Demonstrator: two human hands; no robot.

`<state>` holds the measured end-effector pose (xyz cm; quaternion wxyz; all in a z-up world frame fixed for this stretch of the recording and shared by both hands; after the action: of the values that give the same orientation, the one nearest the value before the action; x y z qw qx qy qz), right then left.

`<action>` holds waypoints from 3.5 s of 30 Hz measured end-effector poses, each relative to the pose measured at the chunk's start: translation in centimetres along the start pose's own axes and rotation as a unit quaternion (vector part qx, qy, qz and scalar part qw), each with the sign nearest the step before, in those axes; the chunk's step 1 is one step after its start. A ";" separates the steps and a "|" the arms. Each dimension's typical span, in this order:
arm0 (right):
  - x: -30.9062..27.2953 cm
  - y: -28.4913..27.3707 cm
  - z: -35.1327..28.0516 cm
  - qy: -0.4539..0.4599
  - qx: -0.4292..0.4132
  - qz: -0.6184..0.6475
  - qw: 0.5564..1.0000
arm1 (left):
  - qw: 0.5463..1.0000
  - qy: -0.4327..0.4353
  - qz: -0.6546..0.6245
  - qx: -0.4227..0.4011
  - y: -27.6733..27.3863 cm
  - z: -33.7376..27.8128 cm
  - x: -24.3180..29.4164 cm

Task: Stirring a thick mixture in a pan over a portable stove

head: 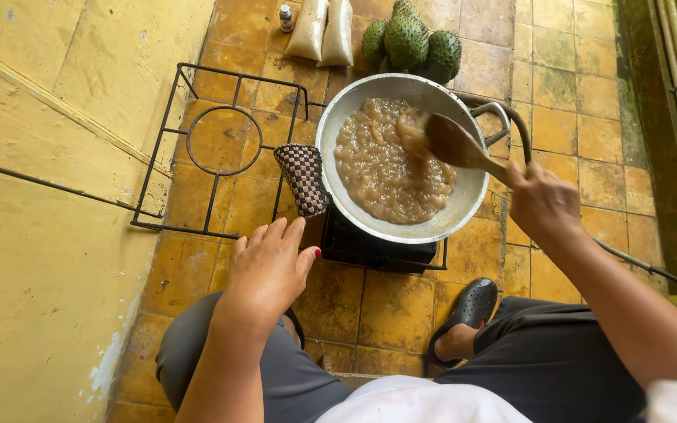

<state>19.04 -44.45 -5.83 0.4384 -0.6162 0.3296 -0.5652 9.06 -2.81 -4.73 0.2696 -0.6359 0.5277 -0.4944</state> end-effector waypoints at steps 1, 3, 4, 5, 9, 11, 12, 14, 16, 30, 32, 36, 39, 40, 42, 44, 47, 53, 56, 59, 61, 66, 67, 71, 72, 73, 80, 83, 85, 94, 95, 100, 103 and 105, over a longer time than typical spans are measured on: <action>0.6 -0.5 -0.8 0.014 -0.067 -0.051 0.996 | 0.997 0.022 0.038 0.065 -0.6 0.0 0.2; 2.2 0.1 -1.7 0.028 -0.136 -0.102 0.985 | 0.988 0.045 0.077 0.127 -1.1 -0.4 0.7; 3.4 1.8 -1.8 0.052 -0.158 -0.097 0.981 | 0.985 0.053 0.081 0.141 -1.3 -0.6 1.1; 4.6 3.3 -1.6 0.076 -0.175 -0.092 0.977 | 0.982 0.060 0.085 0.158 -1.7 -0.7 1.3; 5.0 6.7 2.0 0.069 -0.137 -0.064 0.986 | 0.984 0.066 0.074 0.147 -0.9 -0.6 1.8; 4.3 7.8 4.7 0.040 -0.095 -0.064 0.993 | 0.983 0.073 0.071 0.153 -0.7 -0.5 1.8; 4.1 8.2 6.0 0.036 -0.092 -0.062 0.993 | 0.983 0.068 0.072 0.154 -1.0 -0.5 1.8; 3.5 8.3 8.9 0.019 -0.040 -0.080 0.996 | 0.991 0.043 0.055 0.116 -0.8 -0.2 1.2; 2.3 8.3 11.3 -0.012 0.032 -0.058 0.998 | 0.988 0.040 0.060 0.137 -1.5 -0.5 1.7; -3.1 -4.2 4.3 -0.262 0.318 -0.110 0.904 | 0.986 0.021 0.073 0.147 -1.5 0.6 1.4; -0.2 -5.3 1.7 -0.181 0.330 -0.092 0.922 | 0.992 0.011 0.052 0.118 -1.2 0.8 1.0; 1.2 -7.0 -2.2 -0.073 0.275 -0.117 0.951 | 0.991 0.018 0.059 0.121 -0.8 1.3 1.0; 3.2 -3.8 -2.9 0.085 -0.078 0.058 0.992 | 0.991 0.018 0.066 0.112 -0.7 1.7 1.1; 3.7 -3.4 -3.6 0.123 -0.144 0.090 0.978 | 0.993 0.021 0.056 0.102 -0.8 1.8 1.4; 3.8 -3.2 -4.8 0.155 -0.208 0.124 0.958 | 0.994 0.017 0.049 0.091 -0.9 1.5 1.7; 3.8 -2.8 -5.6 0.175 -0.236 0.212 0.932 | 0.998 0.023 0.033 0.057 -0.7 1.6 2.2; 3.9 -2.3 -5.7 0.166 -0.247 0.214 0.930 | 0.997 0.018 0.052 0.055 -0.1 1.6 2.1; 4.4 -1.5 -6.1 0.156 -0.253 0.213 0.931 | 0.994 0.051 0.067 0.074 -0.1 0.5 1.9; 4.8 -1.4 -6.0 0.158 -0.236 0.234 0.930 | 0.995 0.040 0.069 0.055 0.4 1.0 0.8; 5.2 -0.3 -5.6 0.151 -0.235 0.223 0.934 | 0.994 0.021 0.087 0.061 1.4 2.0 -0.5; 5.4 -0.2 -5.5 0.153 -0.234 0.225 0.933 | 0.995 0.024 0.085 0.055 1.5 2.2 -0.1; 5.2 -0.6 -5.0 0.155 -0.235 0.216 0.935 | 0.998 0.008 0.063 -0.001 1.2 2.0 1.7; 5.0 -1.0 -5.0 0.151 -0.234 0.223 0.934 | 0.998 0.022 0.066 0.011 1.3 2.1 1.9; 4.7 -1.3 -4.8 0.142 -0.213 0.256 0.932 | 0.997 0.039 0.067 0.022 1.6 2.3 1.7; 4.7 -1.6 -4.9 0.145 -0.213 0.256 0.932 | 0.997 0.042 0.067 0.022 1.5 2.3 1.8; 4.5 -1.8 -5.0 0.147 -0.223 0.258 0.928 | 0.997 0.037 0.068 0.019 1.4 2.2 1.7; 4.2 -1.7 -4.8 0.143 -0.229 0.254 0.929 | 0.997 0.037 0.059 0.035 1.2 1.8 1.1; 4.1 -1.5 -4.7 0.136 -0.238 0.239 0.932 | 0.994 0.055 0.072 0.061 1.4 1.9 1.0; 4.0 -1.5 -4.7 0.136 -0.241 0.238 0.931 | 0.995 0.047 0.071 0.046 1.1 1.7 1.3; 3.0 -2.5 -5.3 0.097 -0.277 0.231 0.928 | 0.995 0.049 0.081 0.041 1.0 1.5 1.9; 2.7 -2.6 -5.4 0.081 -0.291 0.221 0.927 | 0.995 0.044 0.078 0.035 1.1 1.5 1.9; 2.4 -2.3 -6.0 0.054 -0.314 0.164 0.933 | 0.995 0.046 0.077 0.040 1.3 1.6 1.6; 2.4 -2.3 -6.1 0.047 -0.325 0.152 0.932 | 0.996 0.043 0.076 0.037 1.3 1.6 1.6; 2.4 -2.2 -6.2 0.047 -0.331 0.149 0.931 | 0.996 0.041 0.075 0.037 1.4 1.6 1.6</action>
<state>13.12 -46.82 -2.99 0.2732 -0.6426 0.6064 -0.3805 9.89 -4.98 -6.01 0.3072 -0.5634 0.5660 -0.5176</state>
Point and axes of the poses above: each hand's wrist, its own z-axis towards the middle knuckle, its own y-axis out of the palm, x = y × z, the point moved 10 cm from there along z, towards the middle knuckle, and after that the axes turned 3 degrees about x, right-handed, at the moved point
